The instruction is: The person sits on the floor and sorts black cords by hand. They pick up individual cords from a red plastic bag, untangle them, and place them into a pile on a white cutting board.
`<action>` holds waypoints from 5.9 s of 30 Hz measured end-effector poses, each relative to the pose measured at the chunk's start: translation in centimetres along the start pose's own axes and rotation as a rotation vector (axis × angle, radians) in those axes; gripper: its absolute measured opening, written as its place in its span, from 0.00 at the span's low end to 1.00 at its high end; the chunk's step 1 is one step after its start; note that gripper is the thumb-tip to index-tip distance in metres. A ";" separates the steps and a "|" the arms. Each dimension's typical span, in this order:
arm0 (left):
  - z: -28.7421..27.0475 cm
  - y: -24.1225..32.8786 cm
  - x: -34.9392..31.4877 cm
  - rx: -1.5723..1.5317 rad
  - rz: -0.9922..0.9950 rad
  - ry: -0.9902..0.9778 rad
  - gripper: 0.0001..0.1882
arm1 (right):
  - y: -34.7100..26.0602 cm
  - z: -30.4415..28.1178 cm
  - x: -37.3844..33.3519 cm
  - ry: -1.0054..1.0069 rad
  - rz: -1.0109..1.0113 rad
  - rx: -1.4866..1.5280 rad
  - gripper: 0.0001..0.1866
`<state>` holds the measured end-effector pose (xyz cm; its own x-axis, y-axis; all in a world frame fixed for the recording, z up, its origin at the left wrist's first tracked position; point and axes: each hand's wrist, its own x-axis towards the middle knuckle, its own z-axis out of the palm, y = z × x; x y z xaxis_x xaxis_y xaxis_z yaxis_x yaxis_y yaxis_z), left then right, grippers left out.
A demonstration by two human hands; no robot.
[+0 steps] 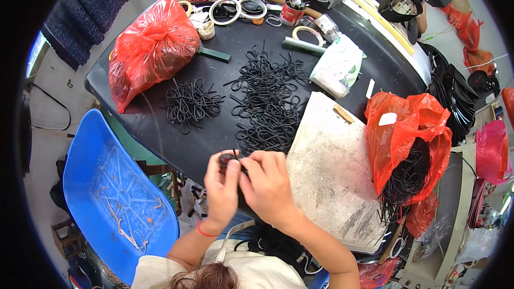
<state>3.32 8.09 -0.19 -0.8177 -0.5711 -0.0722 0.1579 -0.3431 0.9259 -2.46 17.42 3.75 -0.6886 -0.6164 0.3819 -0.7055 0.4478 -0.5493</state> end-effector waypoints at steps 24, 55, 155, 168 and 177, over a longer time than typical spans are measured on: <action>-1.8 2.4 5.9 0.817 0.764 -0.081 0.13 | 7.7 -1.1 2.3 0.022 -0.018 -0.317 0.11; -0.1 1.4 3.7 -0.324 -0.349 -0.293 0.10 | 1.9 -0.3 0.6 0.095 0.295 0.430 0.08; -1.7 2.0 4.5 -0.089 0.000 -0.158 0.15 | 1.5 -1.3 -0.3 0.039 -0.036 -0.111 0.16; -7.1 4.1 13.7 1.131 0.867 0.466 0.22 | 3.4 2.0 -0.3 -0.098 0.017 -0.673 0.05; -1.6 1.0 -1.0 -0.144 -0.211 -0.160 0.25 | 0.0 0.1 0.4 0.013 0.000 -0.197 0.11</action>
<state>5.20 7.14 0.28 -0.9156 -0.3556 -0.1876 0.0428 -0.5502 0.8340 -2.75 17.09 3.84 -0.6899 -0.6086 0.3920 -0.7237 0.5667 -0.3937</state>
